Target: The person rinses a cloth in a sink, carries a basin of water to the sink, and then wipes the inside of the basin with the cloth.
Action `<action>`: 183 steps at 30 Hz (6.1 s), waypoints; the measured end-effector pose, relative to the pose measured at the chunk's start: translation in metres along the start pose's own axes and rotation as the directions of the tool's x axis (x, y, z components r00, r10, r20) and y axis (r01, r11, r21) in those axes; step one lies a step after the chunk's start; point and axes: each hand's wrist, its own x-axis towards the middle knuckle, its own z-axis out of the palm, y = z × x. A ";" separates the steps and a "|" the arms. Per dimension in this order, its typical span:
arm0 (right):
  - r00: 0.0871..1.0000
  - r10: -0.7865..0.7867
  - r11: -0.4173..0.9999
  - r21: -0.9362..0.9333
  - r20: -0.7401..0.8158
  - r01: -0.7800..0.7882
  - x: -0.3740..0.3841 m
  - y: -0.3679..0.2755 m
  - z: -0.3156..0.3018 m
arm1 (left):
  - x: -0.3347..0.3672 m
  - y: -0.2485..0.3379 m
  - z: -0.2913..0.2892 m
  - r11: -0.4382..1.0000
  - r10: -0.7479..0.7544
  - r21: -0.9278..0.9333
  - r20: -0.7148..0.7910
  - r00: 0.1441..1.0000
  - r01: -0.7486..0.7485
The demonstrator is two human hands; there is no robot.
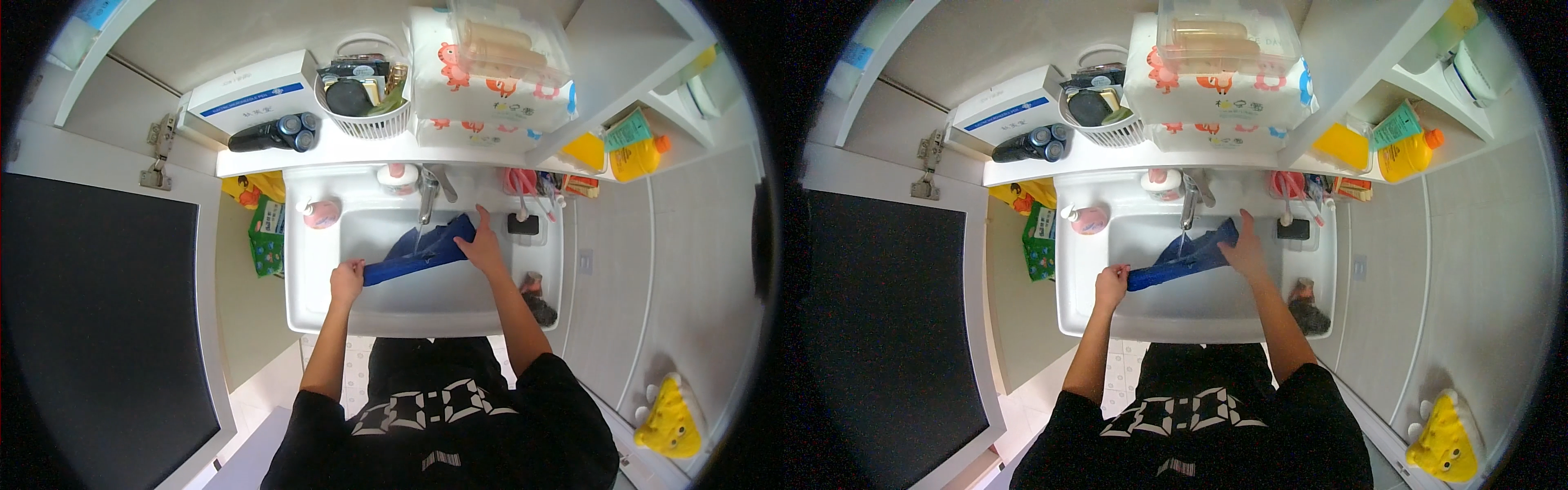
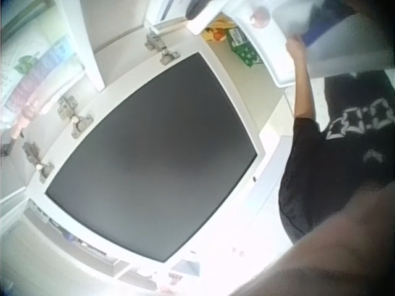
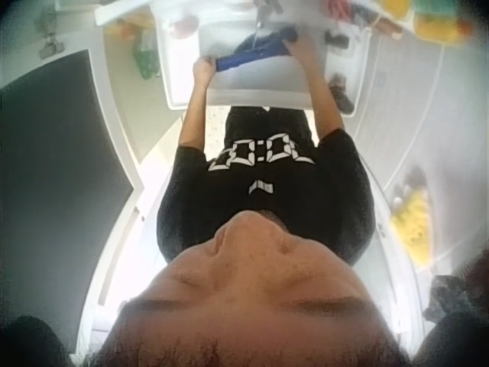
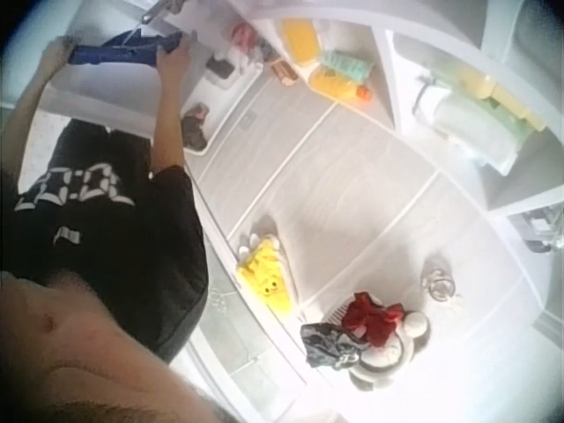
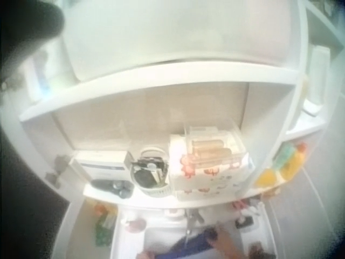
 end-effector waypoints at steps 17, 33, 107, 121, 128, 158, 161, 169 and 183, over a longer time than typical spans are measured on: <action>0.878 -0.463 0.882 -0.035 0.118 0.470 0.003 0.005 -0.015 | -0.012 0.011 -0.019 0.746 0.659 -0.160 0.043 0.751 -0.646; 1.000 -0.005 0.967 0.254 0.020 0.000 -0.082 -0.055 0.073 | -0.030 0.090 0.044 -0.198 0.139 -0.782 0.574 0.807 0.590; 0.674 0.633 0.422 0.560 0.382 -0.714 -0.025 -0.020 0.136 | 0.019 0.089 0.101 0.822 -0.157 -0.563 -0.084 0.984 0.083; 0.893 0.345 0.621 0.643 0.289 -0.448 -0.025 0.002 0.121 | -0.002 0.076 0.088 0.183 -0.220 -0.925 0.291 0.931 0.333; 0.807 0.280 0.039 0.834 0.520 -0.551 -0.025 0.031 0.112 | -0.008 0.074 0.076 0.319 -0.100 -0.909 0.249 0.963 0.269; 0.896 0.442 0.717 0.581 0.047 -0.384 -0.022 -0.036 0.140 | 0.029 0.090 0.093 0.779 -0.326 -0.531 0.113 0.939 0.334; 0.949 0.315 0.895 0.336 -0.008 -0.294 -0.024 -0.031 0.138 | 0.038 0.071 0.107 0.438 -0.314 -0.773 0.347 0.884 0.459; 0.787 0.597 0.332 0.844 0.158 -0.422 -0.042 -0.030 0.138 | 0.000 0.084 0.099 0.802 -0.001 -0.578 -0.255 0.967 -0.152; 0.968 -0.131 0.768 0.640 0.212 -0.037 -0.019 -0.005 0.077 | 0.005 0.081 0.056 0.431 0.147 -0.701 0.676 0.722 0.569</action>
